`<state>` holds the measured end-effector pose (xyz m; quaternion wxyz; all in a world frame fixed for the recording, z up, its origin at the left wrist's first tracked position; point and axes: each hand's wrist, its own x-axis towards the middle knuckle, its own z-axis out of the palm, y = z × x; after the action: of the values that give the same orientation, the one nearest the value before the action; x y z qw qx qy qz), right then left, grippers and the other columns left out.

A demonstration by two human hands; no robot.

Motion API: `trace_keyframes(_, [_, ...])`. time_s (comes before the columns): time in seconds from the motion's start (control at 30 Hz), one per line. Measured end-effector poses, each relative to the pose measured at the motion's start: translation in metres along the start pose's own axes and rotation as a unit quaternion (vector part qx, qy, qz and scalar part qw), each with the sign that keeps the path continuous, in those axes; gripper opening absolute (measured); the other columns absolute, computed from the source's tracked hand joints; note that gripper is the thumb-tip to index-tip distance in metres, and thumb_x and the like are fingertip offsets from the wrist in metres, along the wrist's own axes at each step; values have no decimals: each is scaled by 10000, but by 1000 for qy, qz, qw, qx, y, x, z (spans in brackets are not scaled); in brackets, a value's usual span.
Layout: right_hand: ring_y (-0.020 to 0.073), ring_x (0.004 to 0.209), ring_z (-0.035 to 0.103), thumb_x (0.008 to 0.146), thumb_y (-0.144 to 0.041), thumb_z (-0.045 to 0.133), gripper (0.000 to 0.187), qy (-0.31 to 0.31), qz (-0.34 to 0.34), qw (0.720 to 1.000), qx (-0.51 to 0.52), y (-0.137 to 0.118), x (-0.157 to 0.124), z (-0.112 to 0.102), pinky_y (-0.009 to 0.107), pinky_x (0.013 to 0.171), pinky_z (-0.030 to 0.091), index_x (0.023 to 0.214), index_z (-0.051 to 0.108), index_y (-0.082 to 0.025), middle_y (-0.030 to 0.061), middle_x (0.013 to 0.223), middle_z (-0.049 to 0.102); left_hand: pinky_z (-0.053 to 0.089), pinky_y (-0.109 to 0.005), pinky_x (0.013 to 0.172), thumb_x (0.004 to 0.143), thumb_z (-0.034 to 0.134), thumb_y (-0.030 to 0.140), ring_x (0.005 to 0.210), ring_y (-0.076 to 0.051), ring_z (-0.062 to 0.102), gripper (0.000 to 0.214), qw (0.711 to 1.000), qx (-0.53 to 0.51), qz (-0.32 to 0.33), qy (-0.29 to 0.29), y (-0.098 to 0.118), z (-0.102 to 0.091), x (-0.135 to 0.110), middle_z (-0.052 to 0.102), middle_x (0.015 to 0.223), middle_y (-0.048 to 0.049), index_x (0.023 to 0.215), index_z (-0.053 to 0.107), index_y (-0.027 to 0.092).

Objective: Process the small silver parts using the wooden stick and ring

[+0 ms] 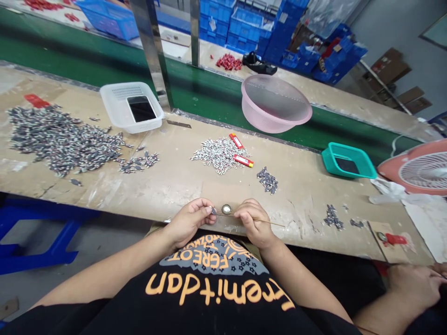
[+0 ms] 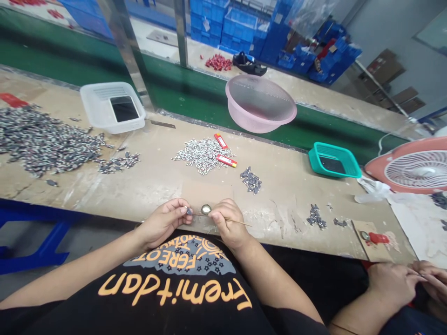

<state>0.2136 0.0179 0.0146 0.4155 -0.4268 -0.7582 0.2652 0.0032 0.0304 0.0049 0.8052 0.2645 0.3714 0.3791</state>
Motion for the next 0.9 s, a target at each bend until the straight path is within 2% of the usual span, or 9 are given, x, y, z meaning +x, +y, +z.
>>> trace_keyframes(0.17, [165, 732, 599, 928, -272, 422, 234, -6, -30, 998, 55, -16, 7, 5, 370, 782, 456, 826, 625, -216, 32, 743, 651, 462, -252, 698, 767, 668, 247, 686, -112, 588, 162, 1000, 7, 1, -5, 1, 1, 0, 624, 757, -15, 822, 558, 142])
trace_keyframes(0.37, [159, 730, 594, 915, -254, 445, 196, -12, -37, 998, 52, -15, 13, 11, 367, 787, 449, 830, 618, -217, 26, 753, 649, 461, -264, 710, 761, 673, 256, 684, -120, 587, 172, 1000, 17, -2, -5, 1, 1, 0, 612, 701, -6, 827, 557, 148])
trace_keyframes(0.53, [155, 723, 588, 912, -243, 448, 189, -22, -31, 998, 46, -15, 10, 11, 362, 782, 444, 820, 611, -215, 23, 742, 644, 458, -261, 706, 761, 673, 254, 688, -116, 586, 165, 1000, 10, 0, -7, 2, 1, 0, 619, 731, -7, 820, 560, 148])
trace_keyframes(0.77, [154, 736, 591, 908, -243, 457, 173, -11, -44, 998, 40, -15, 12, 14, 363, 800, 446, 826, 605, -207, 26, 756, 649, 452, -255, 702, 764, 672, 265, 686, -119, 585, 170, 1000, 29, -2, -9, 0, 0, 0, 625, 693, -11, 831, 565, 151])
trace_keyframes(0.9, [151, 737, 594, 915, -256, 442, 184, -31, -56, 998, 26, -20, 15, 15, 367, 823, 442, 838, 602, -209, 25, 764, 651, 455, -251, 706, 760, 679, 256, 682, -113, 588, 167, 1000, 13, 0, -8, -1, 0, 0, 627, 704, -7, 824, 565, 152])
